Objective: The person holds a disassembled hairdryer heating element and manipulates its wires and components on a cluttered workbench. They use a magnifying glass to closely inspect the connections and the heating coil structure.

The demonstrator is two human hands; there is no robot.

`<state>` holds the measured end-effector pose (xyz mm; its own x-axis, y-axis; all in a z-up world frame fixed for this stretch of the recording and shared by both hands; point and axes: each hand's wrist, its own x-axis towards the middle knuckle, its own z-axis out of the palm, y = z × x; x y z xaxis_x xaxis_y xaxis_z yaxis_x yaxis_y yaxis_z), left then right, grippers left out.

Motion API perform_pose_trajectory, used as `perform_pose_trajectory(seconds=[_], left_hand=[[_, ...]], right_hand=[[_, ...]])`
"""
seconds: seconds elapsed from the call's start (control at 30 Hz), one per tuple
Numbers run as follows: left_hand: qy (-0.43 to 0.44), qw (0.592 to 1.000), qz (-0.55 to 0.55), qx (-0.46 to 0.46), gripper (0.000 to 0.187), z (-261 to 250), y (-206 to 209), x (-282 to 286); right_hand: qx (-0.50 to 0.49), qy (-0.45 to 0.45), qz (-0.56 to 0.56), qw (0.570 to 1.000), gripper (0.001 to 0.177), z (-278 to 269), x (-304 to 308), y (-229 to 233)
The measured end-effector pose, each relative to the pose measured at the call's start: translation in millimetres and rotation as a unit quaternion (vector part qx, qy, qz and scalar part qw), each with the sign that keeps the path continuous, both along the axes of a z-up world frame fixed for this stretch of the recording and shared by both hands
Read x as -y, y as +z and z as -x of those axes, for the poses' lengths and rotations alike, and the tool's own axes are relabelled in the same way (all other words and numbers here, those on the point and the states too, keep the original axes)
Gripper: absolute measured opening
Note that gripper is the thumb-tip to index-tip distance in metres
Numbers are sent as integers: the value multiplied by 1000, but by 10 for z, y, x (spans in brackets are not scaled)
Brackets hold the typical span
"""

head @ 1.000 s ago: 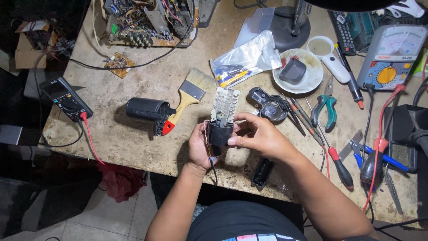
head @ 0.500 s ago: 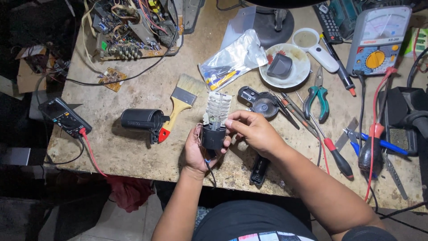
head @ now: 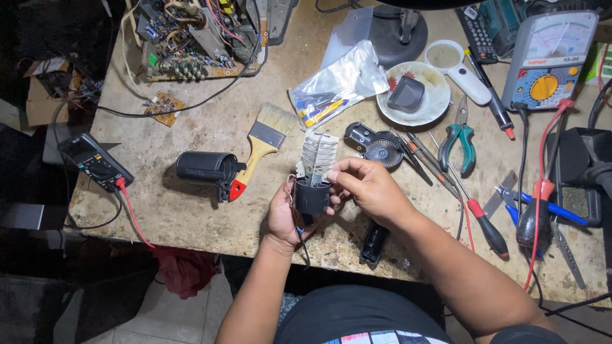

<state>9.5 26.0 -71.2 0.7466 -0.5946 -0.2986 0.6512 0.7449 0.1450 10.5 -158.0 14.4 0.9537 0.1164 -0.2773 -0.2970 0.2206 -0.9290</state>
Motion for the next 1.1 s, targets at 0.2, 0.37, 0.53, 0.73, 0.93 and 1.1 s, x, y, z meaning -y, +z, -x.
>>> perform_pose_trajectory(seconds=[0.2, 0.37, 0.53, 0.73, 0.93, 1.1], left_hand=[[-23, 1000, -6, -6, 65, -15, -173, -17], [-16, 1000, -27, -5, 61, -2, -23, 21], [14, 998, -54, -21, 55, 99, 8, 107], [138, 959, -217, 121, 40, 44, 175, 123], [254, 754, -551, 251, 21, 178, 498, 100], [309, 613, -662, 300, 16, 210, 685, 95]], right_hand=[[35, -7, 21, 999, 6, 36, -51, 234], [37, -15, 22, 999, 7, 36, -56, 231], [19, -22, 44, 999, 10, 44, -3, 263], [47, -30, 67, 996, 10, -113, 67, -143], [61, -19, 90, 994, 7, -105, 68, -131], [55, -9, 106, 993, 7, -102, 12, -116]])
